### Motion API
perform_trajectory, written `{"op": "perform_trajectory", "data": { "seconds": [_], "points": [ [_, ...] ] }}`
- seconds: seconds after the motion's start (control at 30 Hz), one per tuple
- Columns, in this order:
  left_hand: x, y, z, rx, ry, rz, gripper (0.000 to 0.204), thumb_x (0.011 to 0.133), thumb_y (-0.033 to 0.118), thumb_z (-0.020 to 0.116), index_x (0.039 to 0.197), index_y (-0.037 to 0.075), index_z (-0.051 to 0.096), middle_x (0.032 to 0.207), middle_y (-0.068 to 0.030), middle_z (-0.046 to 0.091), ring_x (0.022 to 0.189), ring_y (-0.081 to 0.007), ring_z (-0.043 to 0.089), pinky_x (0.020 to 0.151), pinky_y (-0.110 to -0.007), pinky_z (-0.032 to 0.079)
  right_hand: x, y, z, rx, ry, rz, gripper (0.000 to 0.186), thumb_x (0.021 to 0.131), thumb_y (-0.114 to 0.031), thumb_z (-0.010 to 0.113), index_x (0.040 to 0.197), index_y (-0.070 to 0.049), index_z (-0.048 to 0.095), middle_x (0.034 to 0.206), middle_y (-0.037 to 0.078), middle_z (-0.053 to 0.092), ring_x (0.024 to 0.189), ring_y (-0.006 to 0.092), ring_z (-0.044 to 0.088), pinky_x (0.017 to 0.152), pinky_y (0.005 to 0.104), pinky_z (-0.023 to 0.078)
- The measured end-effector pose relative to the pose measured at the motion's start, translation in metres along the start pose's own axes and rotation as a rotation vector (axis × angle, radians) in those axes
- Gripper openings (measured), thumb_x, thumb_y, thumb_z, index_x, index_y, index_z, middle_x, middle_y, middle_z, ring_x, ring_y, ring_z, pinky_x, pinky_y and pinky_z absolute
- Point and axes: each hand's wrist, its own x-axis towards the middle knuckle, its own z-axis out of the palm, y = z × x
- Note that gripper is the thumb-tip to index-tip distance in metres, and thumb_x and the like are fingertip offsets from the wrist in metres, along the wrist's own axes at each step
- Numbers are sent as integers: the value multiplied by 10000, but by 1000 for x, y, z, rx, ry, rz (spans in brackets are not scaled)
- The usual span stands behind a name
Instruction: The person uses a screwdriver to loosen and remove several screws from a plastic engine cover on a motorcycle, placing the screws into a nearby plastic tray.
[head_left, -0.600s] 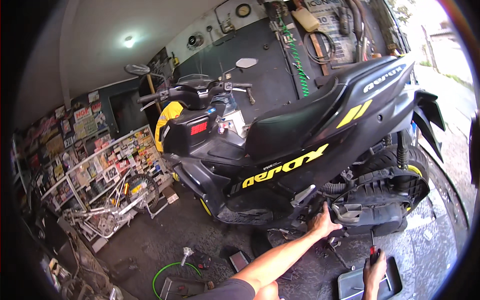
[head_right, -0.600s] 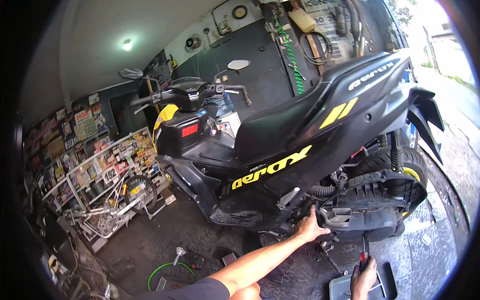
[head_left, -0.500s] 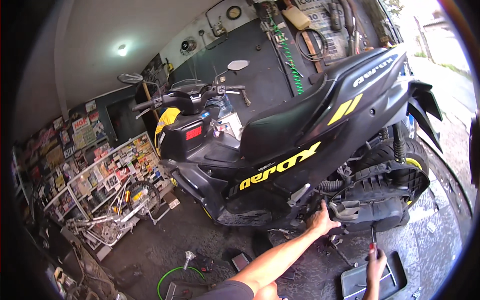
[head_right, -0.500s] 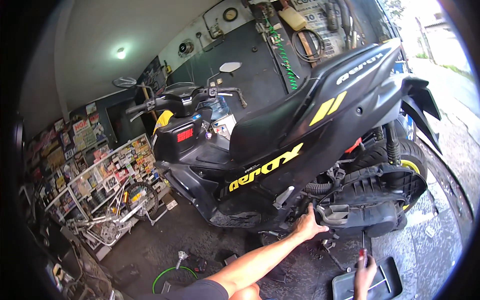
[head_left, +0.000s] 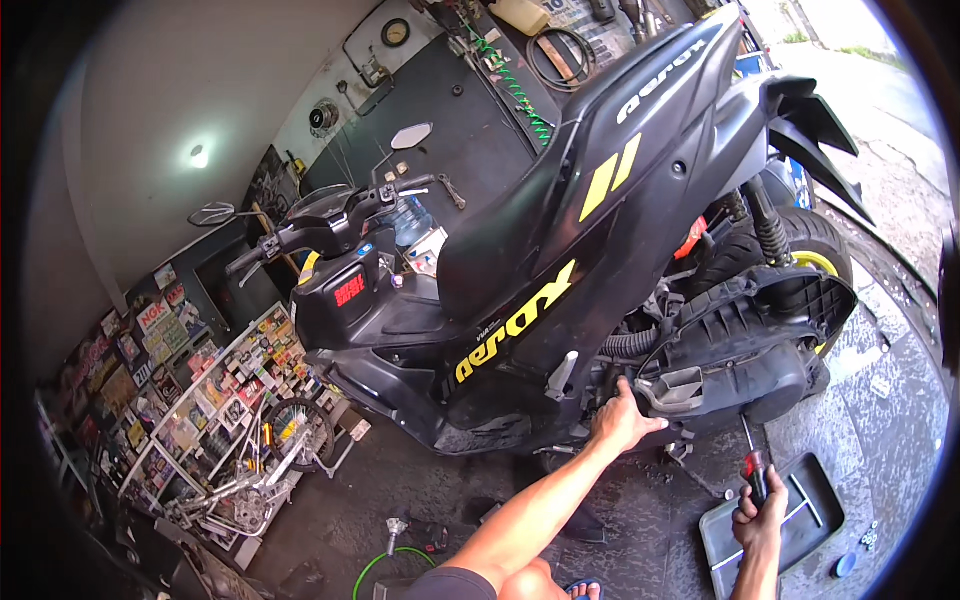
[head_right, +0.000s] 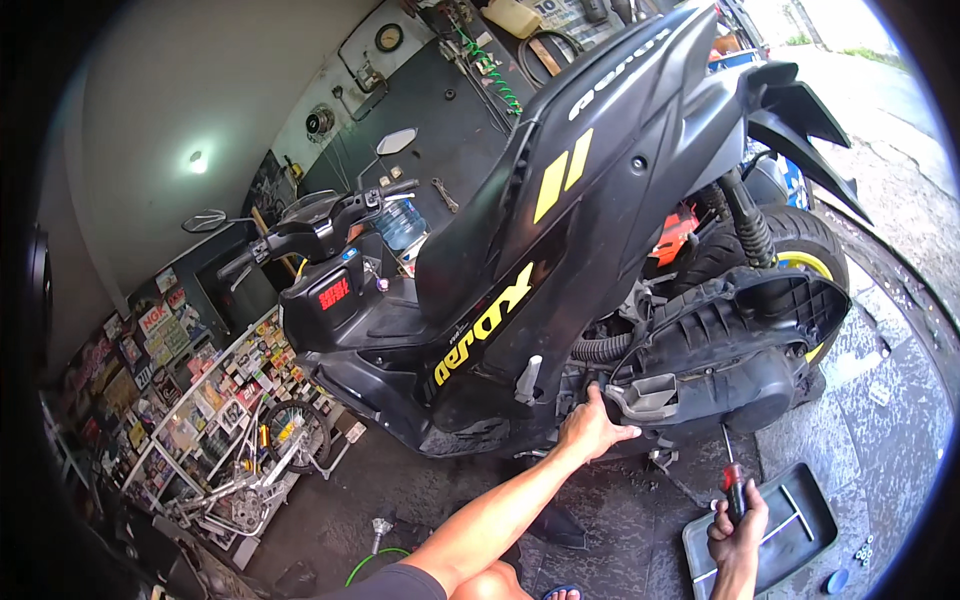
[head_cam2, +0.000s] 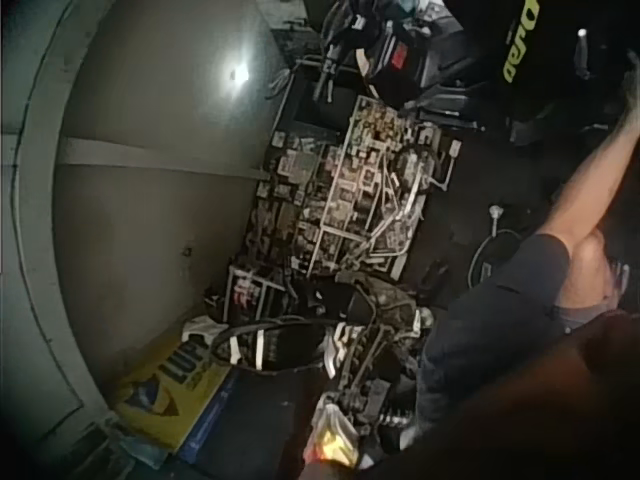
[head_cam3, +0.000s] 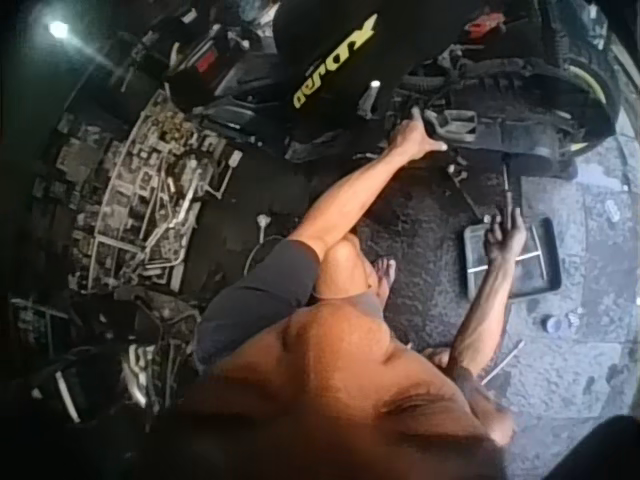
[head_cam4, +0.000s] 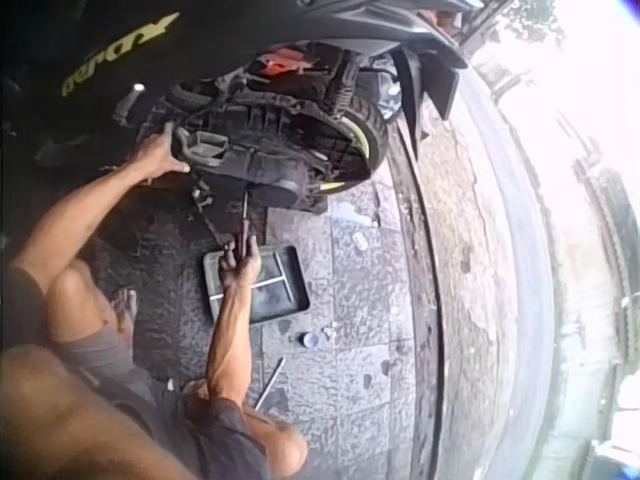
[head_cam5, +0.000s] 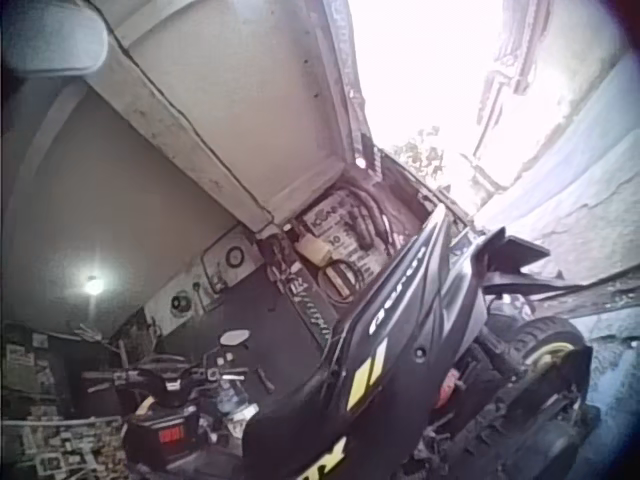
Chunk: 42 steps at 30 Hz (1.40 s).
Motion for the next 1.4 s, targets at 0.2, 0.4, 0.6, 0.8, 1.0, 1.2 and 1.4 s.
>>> {"op": "perform_trajectory", "data": {
  "seconds": [0.2, 0.4, 0.6, 0.8, 1.0, 1.2, 1.4],
  "points": [
    [11, 2, -12, -17, -111, -41, 1382, 618, 528, 903, 1516, -124, 80, 1148, -359, 636, 1117, -431, 644, 978, -445, 503, -13, 10, 5, -1222, 215, -853, 426, 892, -270, 700, 1165, 32, 574, 784, 112, 664, 673, 178, 612, 622, 337, 486],
    [22, 0, -10, -78, -166, -9, 1450, 596, 487, 926, 1511, -141, -7, 1212, -400, 587, 1177, -443, 608, 1034, -408, 469, -9, -5, 4, -252, 62, -125, 432, 973, -431, 559, 1095, -20, 615, 634, 62, 592, 397, 135, 446, 369, 285, 335],
    [26, -5, -13, -45, -187, -5, 1456, 604, 473, 926, 1493, -161, -35, 1211, -396, 589, 1173, -439, 612, 1027, -404, 474, -16, 1, 10, -974, 189, -512, 409, 958, -340, 617, 1204, -17, 566, 805, 136, 669, 583, 208, 586, 517, 327, 440],
    [24, -2, -11, -65, -178, 2, 1441, 604, 477, 926, 1498, -154, -11, 1242, -393, 575, 1194, -440, 598, 1042, -410, 466, 6, 10, -15, -1077, 194, -796, 458, 894, -272, 706, 1236, 3, 574, 787, 115, 645, 630, 206, 583, 578, 328, 450],
    [19, 2, -18, -99, -189, -10, 1441, 607, 480, 924, 1504, -142, -17, 1271, -393, 559, 1212, -446, 584, 1062, -419, 452, -11, -1, 2, -476, 86, -249, 382, 974, -447, 565, 1027, -70, 592, 570, 14, 520, 354, 77, 339, 328, 254, 221],
    [22, 2, -19, -59, -215, -43, 1436, 616, 472, 924, 1503, -141, -26, 1242, -398, 572, 1191, -449, 598, 1046, -416, 465, -30, 10, 22, -1518, 317, -975, 564, 737, 3, 762, 1257, -4, 544, 1113, 249, 655, 1043, 443, 626, 949, 467, 466],
    [23, 0, -13, -105, -200, -8, 1444, 612, 469, 927, 1503, -142, -31, 1235, -402, 573, 1185, -452, 600, 1041, -415, 468, -6, -4, -2, -183, 5, -53, 324, 936, -385, 645, 1078, -94, 638, 654, 75, 598, 440, 153, 499, 385, 276, 370]
  ]
}}
